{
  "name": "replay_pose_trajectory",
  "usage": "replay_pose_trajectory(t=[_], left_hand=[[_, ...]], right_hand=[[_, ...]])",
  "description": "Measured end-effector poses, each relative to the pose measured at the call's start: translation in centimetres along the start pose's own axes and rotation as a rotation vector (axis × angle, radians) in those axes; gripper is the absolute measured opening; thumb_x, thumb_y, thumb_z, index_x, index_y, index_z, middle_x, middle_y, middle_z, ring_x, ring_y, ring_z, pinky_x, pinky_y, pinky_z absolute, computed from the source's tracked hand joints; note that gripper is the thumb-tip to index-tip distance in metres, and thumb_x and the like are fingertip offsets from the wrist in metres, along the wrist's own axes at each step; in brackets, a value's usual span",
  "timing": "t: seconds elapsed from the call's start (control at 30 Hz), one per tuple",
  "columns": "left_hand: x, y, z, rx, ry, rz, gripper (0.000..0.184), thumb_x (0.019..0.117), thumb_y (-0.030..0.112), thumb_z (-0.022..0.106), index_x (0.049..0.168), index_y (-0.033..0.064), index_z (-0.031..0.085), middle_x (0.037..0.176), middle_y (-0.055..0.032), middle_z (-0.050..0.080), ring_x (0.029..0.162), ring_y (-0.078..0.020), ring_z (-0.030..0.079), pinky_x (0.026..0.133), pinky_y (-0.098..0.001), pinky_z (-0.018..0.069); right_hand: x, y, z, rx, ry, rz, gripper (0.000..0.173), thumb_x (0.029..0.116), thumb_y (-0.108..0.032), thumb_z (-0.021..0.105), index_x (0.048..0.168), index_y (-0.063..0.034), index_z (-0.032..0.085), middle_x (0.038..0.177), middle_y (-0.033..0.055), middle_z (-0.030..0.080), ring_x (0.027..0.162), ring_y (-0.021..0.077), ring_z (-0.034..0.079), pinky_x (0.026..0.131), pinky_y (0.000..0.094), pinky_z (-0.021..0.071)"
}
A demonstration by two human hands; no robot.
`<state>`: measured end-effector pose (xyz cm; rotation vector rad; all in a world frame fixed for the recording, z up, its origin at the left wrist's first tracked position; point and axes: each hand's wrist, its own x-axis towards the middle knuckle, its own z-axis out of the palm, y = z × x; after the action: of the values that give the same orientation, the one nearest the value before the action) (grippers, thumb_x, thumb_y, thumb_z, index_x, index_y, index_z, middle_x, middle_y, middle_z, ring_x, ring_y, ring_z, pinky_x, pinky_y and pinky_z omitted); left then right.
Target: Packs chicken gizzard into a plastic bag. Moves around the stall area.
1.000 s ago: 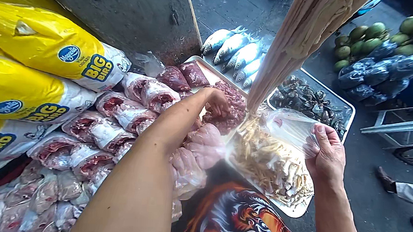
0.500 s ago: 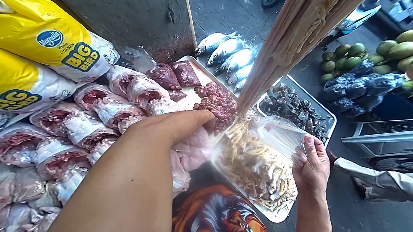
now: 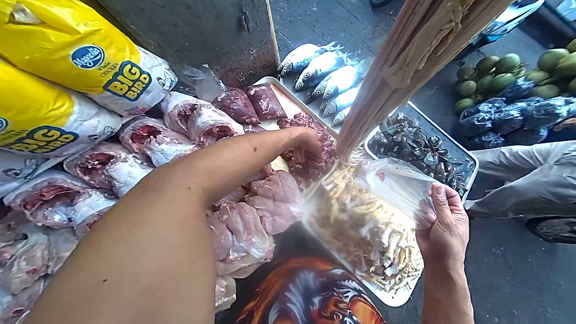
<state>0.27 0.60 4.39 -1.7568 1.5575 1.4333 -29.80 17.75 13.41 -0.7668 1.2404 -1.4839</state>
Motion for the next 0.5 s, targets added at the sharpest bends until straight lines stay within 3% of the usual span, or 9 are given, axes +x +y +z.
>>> replay_pose_trajectory(t=[0.07,0.13,0.2,0.3,0.4,0.5], left_hand=[[-0.9,0.0,0.6,0.256,-0.024,-0.047,0.045,0.0924,0.035,0.075,0.105,-0.0071,0.068,0.096,-0.0244,0.069,0.086,-0.0361,0.07,0.078,-0.0542,0.0566],[-0.4,-1.2,2.0,0.582,-0.104,-0.072,0.043,0.0877,0.041,0.078,0.096,-0.0008,0.074,0.092,-0.0203,0.071,0.086,-0.0345,0.069,0.076,-0.0547,0.0535],[1.1,-2.8,4.0,0.783,-0.173,-0.089,0.045,0.0814,0.05,0.078,0.091,0.0056,0.076,0.099,-0.0168,0.072,0.096,-0.0338,0.068,0.082,-0.0573,0.0513],[2.5,-3.7,6.5,0.741,-0.256,-0.035,0.056,0.0795,0.06,0.077,0.091,0.0051,0.076,0.102,-0.0159,0.072,0.101,-0.0316,0.068,0.088,-0.0564,0.0509],[3.0,-3.0,7.1,0.479,-0.28,-0.002,0.038,0.0835,0.044,0.078,0.09,0.006,0.075,0.09,-0.0077,0.073,0.085,-0.0192,0.068,0.081,-0.0416,0.0527],[3.5,-1.6,5.4,0.508,-0.248,0.056,0.033,0.0839,0.037,0.079,0.089,0.0045,0.074,0.085,-0.0118,0.07,0.08,-0.0245,0.065,0.074,-0.0463,0.0509]], right_hand=[[0.0,-0.1,-0.1,-0.001,0.0,0.001,0.013,0.1081,-0.01,0.047,0.105,-0.0053,0.058,0.076,-0.0008,0.058,0.046,-0.0001,0.043,0.042,0.0133,0.0402],[0.0,-0.1,-0.4,0.003,0.011,-0.005,0.013,0.108,-0.01,0.047,0.105,-0.0053,0.059,0.075,-0.0011,0.059,0.046,-0.0001,0.044,0.042,0.0133,0.0408],[0.0,-0.1,-0.5,0.008,0.02,-0.01,0.013,0.1079,-0.01,0.047,0.105,-0.0051,0.059,0.075,-0.0011,0.059,0.046,-0.0002,0.044,0.042,0.0132,0.041],[-0.1,-0.1,-0.6,-0.006,0.041,-0.004,0.013,0.1079,-0.011,0.048,0.106,-0.005,0.059,0.074,-0.0006,0.058,0.046,0.0003,0.044,0.042,0.0141,0.0416],[-0.1,-0.2,-1.0,-0.012,0.055,-0.003,0.013,0.1077,-0.01,0.048,0.105,-0.0045,0.059,0.074,-0.0006,0.058,0.046,0.0006,0.044,0.042,0.0142,0.042],[-0.2,-0.2,-1.2,-0.012,0.066,0.001,0.012,0.1076,-0.01,0.048,0.105,-0.0048,0.059,0.075,-0.0008,0.059,0.046,0.0001,0.045,0.042,0.0136,0.0415]])
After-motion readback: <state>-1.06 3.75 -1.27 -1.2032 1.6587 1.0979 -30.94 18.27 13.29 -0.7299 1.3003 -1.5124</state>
